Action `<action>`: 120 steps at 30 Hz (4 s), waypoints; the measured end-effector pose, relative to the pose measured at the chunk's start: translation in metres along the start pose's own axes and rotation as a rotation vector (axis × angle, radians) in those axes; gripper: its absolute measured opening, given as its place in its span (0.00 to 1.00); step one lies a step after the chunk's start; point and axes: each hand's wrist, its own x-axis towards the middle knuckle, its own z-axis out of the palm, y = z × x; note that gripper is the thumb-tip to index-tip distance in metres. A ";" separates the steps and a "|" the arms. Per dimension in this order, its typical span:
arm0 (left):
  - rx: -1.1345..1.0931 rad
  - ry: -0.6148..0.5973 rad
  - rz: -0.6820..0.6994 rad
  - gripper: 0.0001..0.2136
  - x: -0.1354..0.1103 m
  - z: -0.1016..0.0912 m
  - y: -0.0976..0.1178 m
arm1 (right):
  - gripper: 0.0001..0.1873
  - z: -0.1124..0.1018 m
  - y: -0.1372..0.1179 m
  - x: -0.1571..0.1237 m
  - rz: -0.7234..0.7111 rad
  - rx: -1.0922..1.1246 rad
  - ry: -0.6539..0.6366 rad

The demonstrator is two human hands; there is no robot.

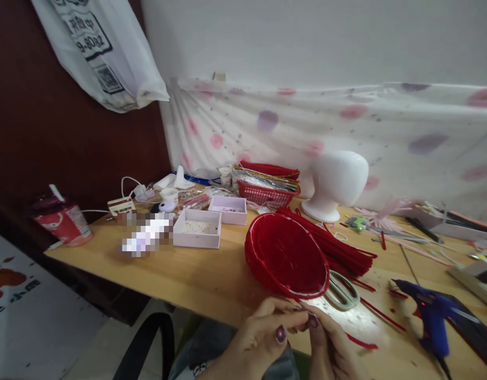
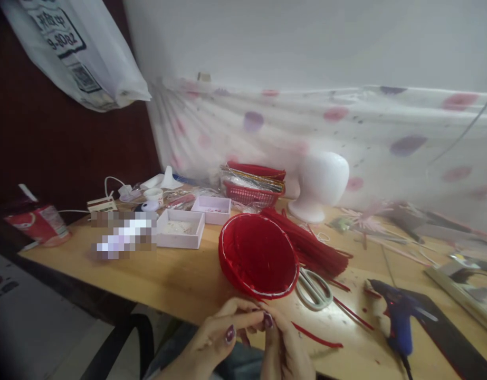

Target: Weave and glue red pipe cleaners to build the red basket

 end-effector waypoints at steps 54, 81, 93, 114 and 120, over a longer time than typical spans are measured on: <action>-0.244 0.150 -0.328 0.23 -0.011 0.012 0.016 | 0.10 -0.022 -0.043 0.031 -0.177 0.164 -0.323; -0.234 0.199 -0.502 0.24 0.004 0.017 0.005 | 0.12 -0.011 -0.044 0.021 -0.244 0.134 -0.151; -0.127 0.399 -0.126 0.23 -0.018 0.014 0.044 | 0.13 -0.015 -0.053 0.024 -0.116 0.314 -0.128; -0.302 -0.004 0.072 0.07 0.005 0.025 0.050 | 0.26 -0.017 -0.057 0.024 0.503 1.089 -0.461; -0.353 -0.003 0.111 0.09 0.004 0.022 0.046 | 0.32 -0.014 -0.054 0.024 0.608 1.187 -0.480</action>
